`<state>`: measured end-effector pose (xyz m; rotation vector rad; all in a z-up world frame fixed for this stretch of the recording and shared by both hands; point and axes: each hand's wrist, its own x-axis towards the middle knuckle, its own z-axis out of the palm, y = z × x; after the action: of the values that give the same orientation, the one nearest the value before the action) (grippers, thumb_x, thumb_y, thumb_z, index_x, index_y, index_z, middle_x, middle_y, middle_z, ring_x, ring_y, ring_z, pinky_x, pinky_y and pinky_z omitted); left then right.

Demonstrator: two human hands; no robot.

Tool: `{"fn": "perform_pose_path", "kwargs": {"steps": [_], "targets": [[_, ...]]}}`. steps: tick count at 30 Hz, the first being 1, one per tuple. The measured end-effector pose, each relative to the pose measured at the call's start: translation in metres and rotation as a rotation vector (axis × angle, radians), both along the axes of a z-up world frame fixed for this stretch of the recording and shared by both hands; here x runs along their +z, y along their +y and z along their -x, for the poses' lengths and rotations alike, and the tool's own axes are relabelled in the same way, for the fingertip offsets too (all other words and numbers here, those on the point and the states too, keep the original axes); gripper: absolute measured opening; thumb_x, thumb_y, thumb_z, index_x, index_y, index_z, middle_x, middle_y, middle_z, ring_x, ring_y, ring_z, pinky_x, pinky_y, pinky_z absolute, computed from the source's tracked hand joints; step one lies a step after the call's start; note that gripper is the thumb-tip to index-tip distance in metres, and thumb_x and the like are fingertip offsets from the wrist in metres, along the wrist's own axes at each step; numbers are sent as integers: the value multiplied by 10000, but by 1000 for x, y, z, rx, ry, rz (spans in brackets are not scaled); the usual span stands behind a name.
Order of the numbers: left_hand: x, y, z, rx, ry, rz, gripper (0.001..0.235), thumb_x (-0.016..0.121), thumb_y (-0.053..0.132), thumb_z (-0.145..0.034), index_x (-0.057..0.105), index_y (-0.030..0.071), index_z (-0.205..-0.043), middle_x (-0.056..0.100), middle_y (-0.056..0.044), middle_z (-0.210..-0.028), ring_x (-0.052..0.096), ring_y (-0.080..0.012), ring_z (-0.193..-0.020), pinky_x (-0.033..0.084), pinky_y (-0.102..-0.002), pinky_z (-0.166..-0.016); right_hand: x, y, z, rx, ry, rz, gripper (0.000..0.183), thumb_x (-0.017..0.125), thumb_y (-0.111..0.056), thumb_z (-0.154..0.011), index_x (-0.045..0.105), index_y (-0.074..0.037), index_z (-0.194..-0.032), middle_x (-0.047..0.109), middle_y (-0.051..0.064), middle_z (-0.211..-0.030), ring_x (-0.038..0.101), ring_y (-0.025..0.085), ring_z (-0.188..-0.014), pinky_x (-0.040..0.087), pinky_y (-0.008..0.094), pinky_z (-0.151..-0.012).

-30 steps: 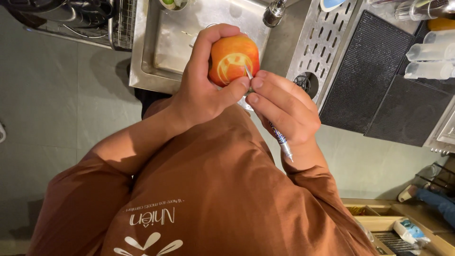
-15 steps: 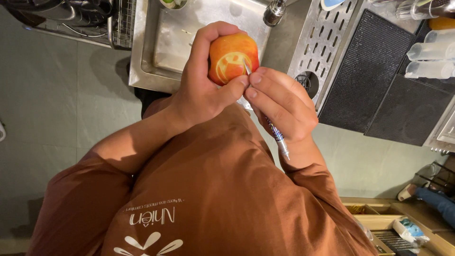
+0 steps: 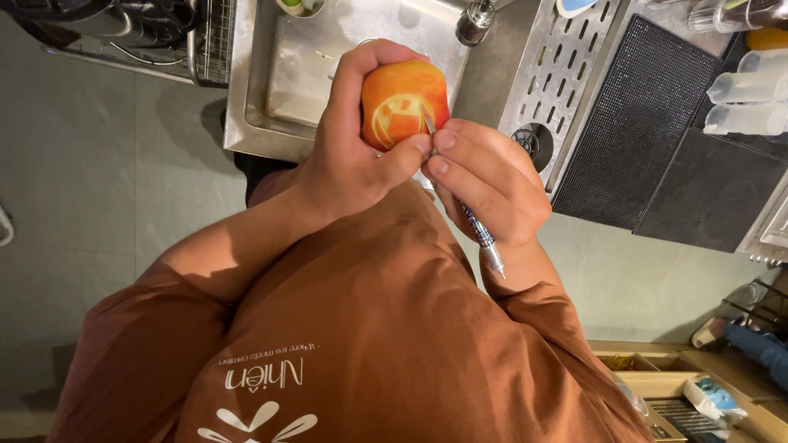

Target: Carving a decorative pattern into an apple.

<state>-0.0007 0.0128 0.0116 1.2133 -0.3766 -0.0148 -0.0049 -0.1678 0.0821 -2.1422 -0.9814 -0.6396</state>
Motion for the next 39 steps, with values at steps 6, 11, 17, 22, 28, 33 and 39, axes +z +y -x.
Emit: {"fn": "perform_pose_path", "kwargs": {"steps": [6, 11, 17, 22, 28, 33, 39], "targets": [[-1, 0, 1, -13, 29, 38, 566, 712, -3, -1047, 341, 70, -1468, 522, -87, -1410, 545, -139, -1202, 476, -291, -1096, 1, -1, 3, -5, 46, -17, 263, 879, 71, -869, 685, 44, -1045, 694, 189, -1090, 724, 383, -1039, 652, 436, -892], [-1, 0, 2, -14, 49, 48, 570, 699, -14, -1027, 348, 69, -1470, 516, -98, -1421, 545, -146, -1211, 475, -296, -1103, -2, 0, 2, -2, 29, -36, 253, 864, 90, -874, 683, 44, -1044, 695, 190, -1092, 726, 383, -1034, 653, 448, -893], [0, -1, 2, -16, 44, 54, 583, 712, 5, -1031, 337, 70, -1472, 510, -100, -1428, 544, -149, -1221, 470, -294, -1112, -7, -1, 2, 9, 15, -79, 243, 854, 85, -877, 678, 43, -1039, 690, 193, -1073, 732, 381, -1009, 659, 457, -877], [0, 0, 3, -27, 52, 69, 574, 712, 21, -1042, 341, 72, -1477, 516, -100, -1433, 541, -146, -1224, 464, -293, -1122, -6, -5, 1, 35, 27, -77, 232, 842, 78, -889, 664, 45, -1034, 689, 189, -1052, 735, 389, -993, 659, 457, -860], [1, -1, 2, 3, 15, -2, 588, 726, 51, -1046, 327, 70, -1478, 502, -102, -1445, 529, -148, -1252, 451, -298, -1138, -15, -7, 4, 35, 45, -156, 227, 830, 73, -870, 662, 46, -1019, 691, 202, -1035, 741, 388, -966, 667, 457, -846], [2, 1, 1, -14, 66, 1, 600, 752, 52, -1059, 335, 68, -1490, 504, -90, -1427, 542, -134, -1216, 480, -290, -1097, -21, -18, 14, -113, 227, -317, 182, 758, 31, -962, 614, 20, -1072, 704, 180, -1093, 742, 368, -1042, 634, 415, -871], [-8, -8, -1, -116, 265, 340, 766, 747, -95, -1001, 244, 93, -1546, 471, -71, -1399, 532, -144, -1267, 509, -323, -1169, -73, -49, -4, -239, 345, -590, 131, 723, -36, -1074, 658, 23, -1172, 648, 152, -1202, 667, 256, -985, 620, 365, -848]]}}
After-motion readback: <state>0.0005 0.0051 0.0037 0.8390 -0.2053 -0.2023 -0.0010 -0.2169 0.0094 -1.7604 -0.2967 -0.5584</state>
